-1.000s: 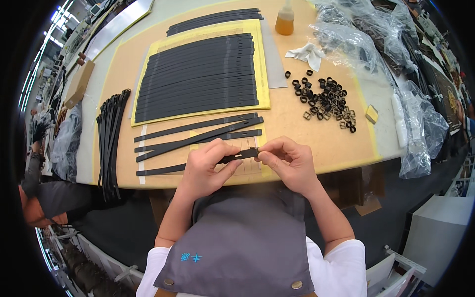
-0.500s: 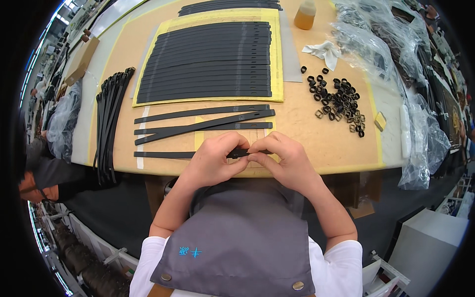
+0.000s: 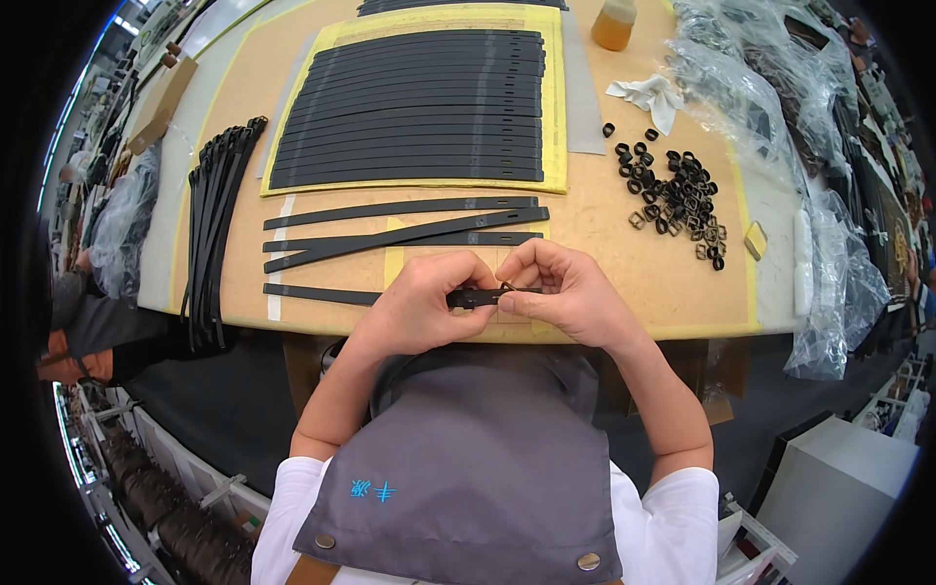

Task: The person assembles black straps by inserting small black plastic buckles into the ends of the straps. They work at a table in a factory setting, handling the components one at a time and stacking the finished straps on a yellow mat.

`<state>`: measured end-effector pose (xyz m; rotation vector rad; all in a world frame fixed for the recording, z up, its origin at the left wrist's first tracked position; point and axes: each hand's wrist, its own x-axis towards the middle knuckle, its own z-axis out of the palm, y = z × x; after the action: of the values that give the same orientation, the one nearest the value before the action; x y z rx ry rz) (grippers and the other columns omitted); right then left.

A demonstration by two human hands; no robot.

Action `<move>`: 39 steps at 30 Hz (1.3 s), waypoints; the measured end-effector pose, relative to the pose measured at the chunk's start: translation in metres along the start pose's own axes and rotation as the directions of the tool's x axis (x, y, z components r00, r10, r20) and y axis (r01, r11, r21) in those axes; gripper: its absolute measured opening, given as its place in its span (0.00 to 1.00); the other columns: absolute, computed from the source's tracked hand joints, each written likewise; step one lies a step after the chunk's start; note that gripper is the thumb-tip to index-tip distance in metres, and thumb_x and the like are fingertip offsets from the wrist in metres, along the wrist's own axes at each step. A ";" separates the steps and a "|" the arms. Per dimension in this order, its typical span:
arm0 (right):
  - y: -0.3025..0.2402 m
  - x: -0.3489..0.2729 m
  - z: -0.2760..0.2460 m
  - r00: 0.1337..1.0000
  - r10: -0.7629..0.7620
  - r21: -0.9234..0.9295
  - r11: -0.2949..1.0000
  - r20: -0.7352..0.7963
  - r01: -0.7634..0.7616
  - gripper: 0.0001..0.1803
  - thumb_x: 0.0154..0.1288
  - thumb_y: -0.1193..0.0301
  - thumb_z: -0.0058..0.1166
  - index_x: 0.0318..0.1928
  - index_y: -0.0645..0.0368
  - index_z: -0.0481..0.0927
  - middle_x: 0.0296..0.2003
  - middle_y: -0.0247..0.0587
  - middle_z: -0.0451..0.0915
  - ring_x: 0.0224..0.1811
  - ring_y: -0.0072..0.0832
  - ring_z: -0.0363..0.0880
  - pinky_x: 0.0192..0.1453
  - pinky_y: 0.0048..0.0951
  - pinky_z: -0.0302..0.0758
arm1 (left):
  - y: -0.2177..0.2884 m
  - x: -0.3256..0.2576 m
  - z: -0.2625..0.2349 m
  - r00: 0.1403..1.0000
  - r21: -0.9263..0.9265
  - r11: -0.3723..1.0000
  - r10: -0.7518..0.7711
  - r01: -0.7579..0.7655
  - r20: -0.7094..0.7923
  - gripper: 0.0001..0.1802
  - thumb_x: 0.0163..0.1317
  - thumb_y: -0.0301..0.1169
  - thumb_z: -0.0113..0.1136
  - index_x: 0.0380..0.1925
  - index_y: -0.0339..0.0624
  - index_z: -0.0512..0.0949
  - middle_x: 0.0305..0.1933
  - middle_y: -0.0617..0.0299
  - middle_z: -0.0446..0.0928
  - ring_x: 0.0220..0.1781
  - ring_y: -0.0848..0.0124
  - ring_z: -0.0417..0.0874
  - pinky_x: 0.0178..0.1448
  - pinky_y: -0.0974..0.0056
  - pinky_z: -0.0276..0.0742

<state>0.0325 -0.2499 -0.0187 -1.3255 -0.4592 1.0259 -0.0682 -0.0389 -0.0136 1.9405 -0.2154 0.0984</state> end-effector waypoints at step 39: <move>0.019 -0.006 0.006 0.998 -0.056 -0.039 0.998 0.026 0.057 0.16 0.66 0.79 0.71 0.47 0.63 0.75 0.34 0.39 0.86 0.35 0.22 0.86 0.42 0.22 0.84 | -0.013 -0.023 0.006 0.998 -0.061 0.998 -0.018 0.022 0.067 0.09 0.64 0.31 0.65 0.33 0.36 0.79 0.29 0.56 0.81 0.29 0.66 0.80 0.35 0.60 0.74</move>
<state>0.0181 -0.2532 -0.0332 -1.3285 -0.5358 0.9916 -0.0887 -0.0376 -0.0321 1.8859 -0.2409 0.0138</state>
